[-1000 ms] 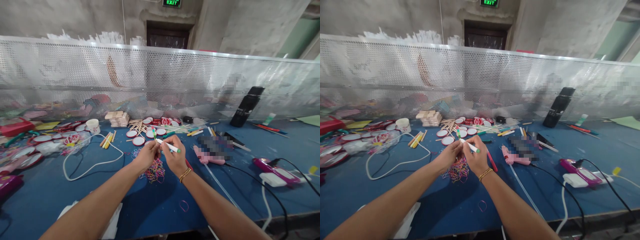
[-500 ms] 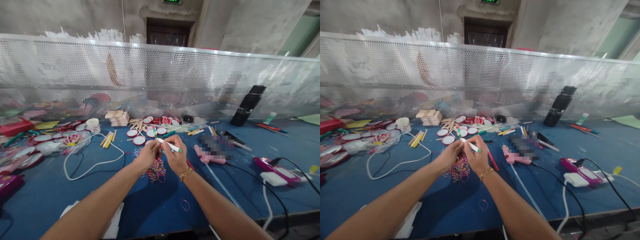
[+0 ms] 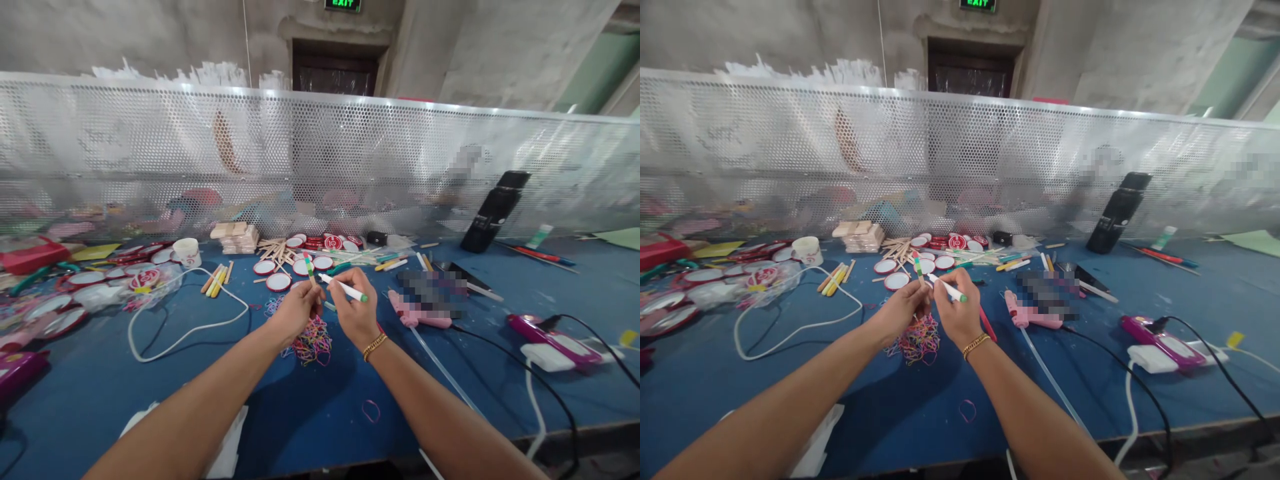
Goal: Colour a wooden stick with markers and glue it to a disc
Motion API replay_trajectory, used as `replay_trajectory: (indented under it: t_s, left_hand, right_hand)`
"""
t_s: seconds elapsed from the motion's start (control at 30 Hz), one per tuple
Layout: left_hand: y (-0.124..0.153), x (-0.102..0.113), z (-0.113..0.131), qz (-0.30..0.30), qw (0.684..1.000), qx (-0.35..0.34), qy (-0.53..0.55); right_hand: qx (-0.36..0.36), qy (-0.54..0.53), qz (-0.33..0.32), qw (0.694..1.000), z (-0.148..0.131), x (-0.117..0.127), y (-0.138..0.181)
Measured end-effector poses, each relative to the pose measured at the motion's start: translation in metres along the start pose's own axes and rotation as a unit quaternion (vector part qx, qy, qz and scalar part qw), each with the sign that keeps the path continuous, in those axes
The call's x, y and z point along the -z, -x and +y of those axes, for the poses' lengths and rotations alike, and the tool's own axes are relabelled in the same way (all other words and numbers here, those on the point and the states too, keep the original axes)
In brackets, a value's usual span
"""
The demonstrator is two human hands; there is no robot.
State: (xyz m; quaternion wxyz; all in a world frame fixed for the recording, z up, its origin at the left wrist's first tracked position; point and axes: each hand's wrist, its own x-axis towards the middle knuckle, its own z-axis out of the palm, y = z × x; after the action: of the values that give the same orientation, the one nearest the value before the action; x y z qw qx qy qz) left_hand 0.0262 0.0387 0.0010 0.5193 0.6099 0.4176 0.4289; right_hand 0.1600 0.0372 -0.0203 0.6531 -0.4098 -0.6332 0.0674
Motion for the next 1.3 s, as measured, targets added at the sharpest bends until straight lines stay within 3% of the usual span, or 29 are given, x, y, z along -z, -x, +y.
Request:
replay_trajectory:
  t_s: [0.4,0.6,1.07,1.3]
  left_hand:
    - [-0.0022,-0.0023,-0.0019,-0.004,1.000,0.002,0.006]
    - [-0.0006,-0.0012,-0.0005,0.006,1.000,0.010,-0.001]
    - [-0.0031,-0.0012,-0.0048,-0.006,1.000,-0.004,0.001]
    - [-0.0008,-0.0016,-0.0040,-0.006,1.000,-0.015,0.003]
  right_hand:
    - [-0.014,-0.015,-0.038,0.999,-0.0027,-0.0010,0.0014]
    - [-0.006,0.015,-0.003,1.000,-0.0002,-0.0002,-0.0006]
    - [-0.015,-0.017,-0.034,0.999,-0.0012,-0.0026,0.0021]
    - [-0.013,-0.002,0.000,1.000,-0.0030,-0.0011,-0.0011]
